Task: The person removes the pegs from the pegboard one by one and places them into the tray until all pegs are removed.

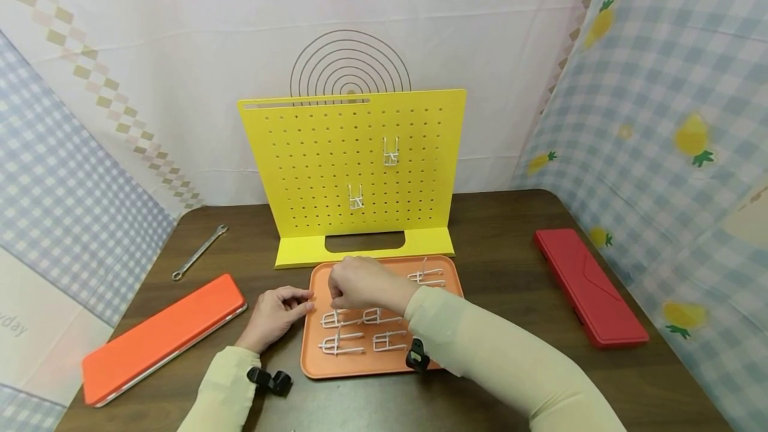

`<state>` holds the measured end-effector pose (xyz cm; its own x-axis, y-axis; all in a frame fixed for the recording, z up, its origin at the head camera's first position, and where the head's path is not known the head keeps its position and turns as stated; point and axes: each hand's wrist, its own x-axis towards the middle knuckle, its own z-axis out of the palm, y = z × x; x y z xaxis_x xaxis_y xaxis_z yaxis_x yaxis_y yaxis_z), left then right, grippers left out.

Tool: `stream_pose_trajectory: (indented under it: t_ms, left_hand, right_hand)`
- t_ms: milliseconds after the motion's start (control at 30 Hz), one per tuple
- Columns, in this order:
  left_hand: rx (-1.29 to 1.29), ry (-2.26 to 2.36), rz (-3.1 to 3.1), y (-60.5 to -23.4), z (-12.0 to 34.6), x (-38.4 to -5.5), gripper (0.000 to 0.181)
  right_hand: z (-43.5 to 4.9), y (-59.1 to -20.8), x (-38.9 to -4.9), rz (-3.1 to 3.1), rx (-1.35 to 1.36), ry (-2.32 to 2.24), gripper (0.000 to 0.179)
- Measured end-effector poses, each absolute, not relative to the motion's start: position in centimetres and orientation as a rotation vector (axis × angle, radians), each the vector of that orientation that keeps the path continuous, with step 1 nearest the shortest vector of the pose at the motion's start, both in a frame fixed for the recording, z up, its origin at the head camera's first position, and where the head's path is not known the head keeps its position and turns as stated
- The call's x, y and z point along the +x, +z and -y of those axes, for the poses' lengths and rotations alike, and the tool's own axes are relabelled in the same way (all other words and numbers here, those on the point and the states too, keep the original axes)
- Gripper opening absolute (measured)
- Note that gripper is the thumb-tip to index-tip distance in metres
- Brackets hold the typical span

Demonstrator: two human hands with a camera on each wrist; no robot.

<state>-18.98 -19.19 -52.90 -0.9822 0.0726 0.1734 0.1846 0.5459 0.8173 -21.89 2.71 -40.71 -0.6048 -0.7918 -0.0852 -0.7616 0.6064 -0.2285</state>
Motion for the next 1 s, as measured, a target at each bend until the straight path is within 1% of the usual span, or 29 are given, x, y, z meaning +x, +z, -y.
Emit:
stream_pose_trajectory:
  t_ms: [433, 767, 1000]
  left_hand:
    - [-0.229, -1.43, 2.652, -52.9, 19.2, -19.0, 0.014]
    - [-0.228, -1.429, 2.654, -53.0, 19.3, -18.9, 0.013]
    - [-0.227, -1.434, 2.652, -52.8, 19.3, -18.9, 0.013]
  right_hand:
    - [-2.6, -40.8, -21.9, -2.644, -1.322, -0.245, 0.025]
    - [-3.1, -40.4, -22.1, -2.608, -1.311, -0.35, 0.01]
    - [-4.9, -38.2, -22.8, -2.663, -1.267, -0.494, 0.006]
